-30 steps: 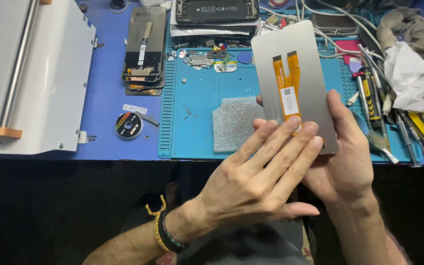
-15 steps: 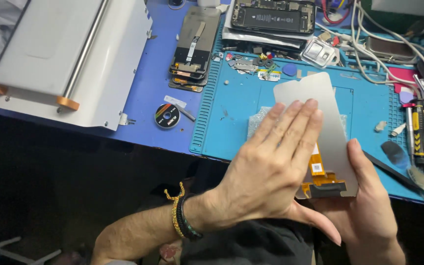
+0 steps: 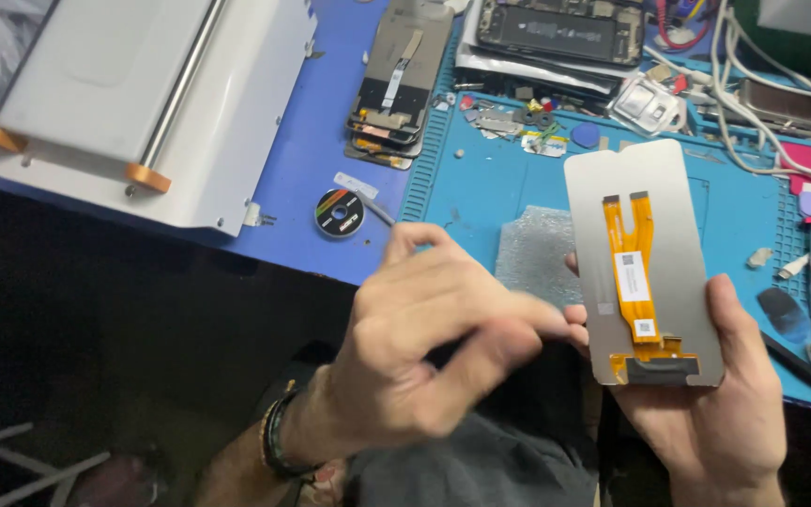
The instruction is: Cleaning a smartphone screen with a cloth and cleaning solution on a repair mat.
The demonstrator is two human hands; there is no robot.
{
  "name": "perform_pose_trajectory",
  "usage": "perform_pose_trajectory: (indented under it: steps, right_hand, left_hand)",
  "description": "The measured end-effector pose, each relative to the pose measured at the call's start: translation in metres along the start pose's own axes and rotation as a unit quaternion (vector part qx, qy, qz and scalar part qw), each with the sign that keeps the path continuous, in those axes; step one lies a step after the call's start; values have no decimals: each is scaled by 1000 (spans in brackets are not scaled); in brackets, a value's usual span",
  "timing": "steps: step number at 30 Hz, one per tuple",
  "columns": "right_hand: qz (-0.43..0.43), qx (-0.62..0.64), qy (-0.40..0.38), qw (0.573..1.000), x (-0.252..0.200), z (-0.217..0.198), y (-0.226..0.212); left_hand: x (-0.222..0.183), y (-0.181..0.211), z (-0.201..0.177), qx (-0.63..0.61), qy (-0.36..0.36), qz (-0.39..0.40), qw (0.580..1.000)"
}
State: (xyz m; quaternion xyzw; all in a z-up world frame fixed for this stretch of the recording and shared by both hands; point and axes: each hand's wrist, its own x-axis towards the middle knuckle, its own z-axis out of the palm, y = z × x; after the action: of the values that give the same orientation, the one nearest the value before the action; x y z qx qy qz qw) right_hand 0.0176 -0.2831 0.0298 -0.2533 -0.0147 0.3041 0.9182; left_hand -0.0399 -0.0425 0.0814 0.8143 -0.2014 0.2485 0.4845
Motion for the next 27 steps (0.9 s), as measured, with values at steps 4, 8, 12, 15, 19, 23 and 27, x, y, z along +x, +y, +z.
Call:
perform_pose_trajectory:
  steps: [4, 8, 12, 15, 19, 23, 27]
  right_hand:
    - [72, 17, -1, 997, 10, 10, 17]
    - [131, 9, 7, 991, 12, 19, 34]
    - [114, -23, 24, 993, 11, 24, 23]
    - [104, -37, 40, 993, 6, 25, 21]
    - [103, -58, 64, 991, 2, 26, 18]
    - [93, -78, 81, 989, 5, 23, 9]
    - [-12, -5, -46, 999, 15, 28, 13]
  left_hand:
    - [-21, 20, -25, -139, -4, -18, 990]
    - [-37, 29, -38, -156, 4, -16, 988]
    - [-17, 21, -35, -228, -37, 67, 971]
    - [-7, 16, -32, -275, -70, 114, 952]
    - [2, 13, -30, -339, -111, 173, 918]
    - [-5, -2, -18, -383, -139, 222, 886]
    - [-39, -48, 6, -175, -121, 63, 975]
